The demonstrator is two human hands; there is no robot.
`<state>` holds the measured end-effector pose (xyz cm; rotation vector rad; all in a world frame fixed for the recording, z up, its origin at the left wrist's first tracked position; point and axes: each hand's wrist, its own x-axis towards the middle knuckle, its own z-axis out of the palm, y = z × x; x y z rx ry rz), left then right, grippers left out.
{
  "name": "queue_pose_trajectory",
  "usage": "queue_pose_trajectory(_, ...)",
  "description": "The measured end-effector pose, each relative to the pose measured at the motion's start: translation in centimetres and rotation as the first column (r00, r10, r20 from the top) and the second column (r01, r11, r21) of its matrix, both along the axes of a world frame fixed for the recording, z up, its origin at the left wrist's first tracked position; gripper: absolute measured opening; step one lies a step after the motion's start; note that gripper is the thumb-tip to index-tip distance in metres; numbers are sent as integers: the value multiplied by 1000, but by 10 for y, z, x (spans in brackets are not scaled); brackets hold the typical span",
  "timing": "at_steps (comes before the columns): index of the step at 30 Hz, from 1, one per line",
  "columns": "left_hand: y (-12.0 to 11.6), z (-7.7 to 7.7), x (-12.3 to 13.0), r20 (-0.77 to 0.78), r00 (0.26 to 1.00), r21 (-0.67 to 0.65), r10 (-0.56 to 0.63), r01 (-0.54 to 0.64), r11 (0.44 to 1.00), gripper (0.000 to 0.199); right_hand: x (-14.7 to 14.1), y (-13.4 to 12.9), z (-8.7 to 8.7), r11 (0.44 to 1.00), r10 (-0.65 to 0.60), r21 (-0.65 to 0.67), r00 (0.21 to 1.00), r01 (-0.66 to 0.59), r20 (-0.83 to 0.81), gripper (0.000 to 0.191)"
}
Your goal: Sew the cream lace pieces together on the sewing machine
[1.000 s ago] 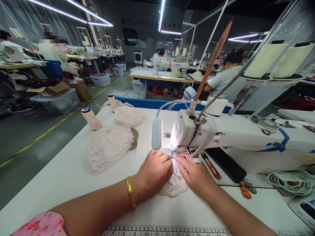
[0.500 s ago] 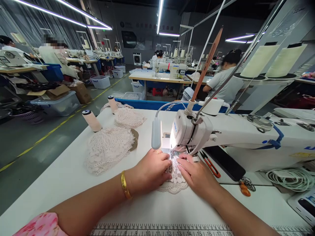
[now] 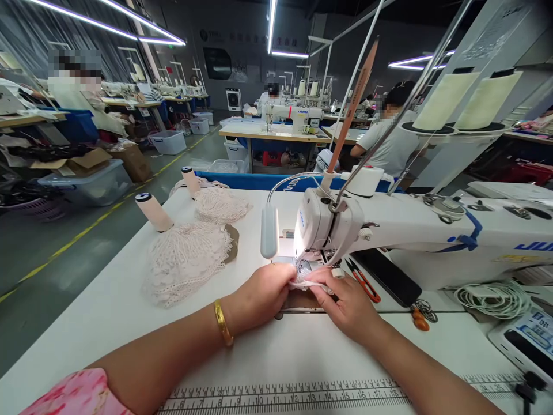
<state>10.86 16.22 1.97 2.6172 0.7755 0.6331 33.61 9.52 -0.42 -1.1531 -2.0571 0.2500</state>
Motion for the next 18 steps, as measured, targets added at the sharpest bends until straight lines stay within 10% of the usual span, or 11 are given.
queue_pose_trajectory(18, 11, 2, 11, 131, 987, -511, 97, -17, 860, 13, -11, 4, 2, 977, -208, -90, 952, 192, -224, 33)
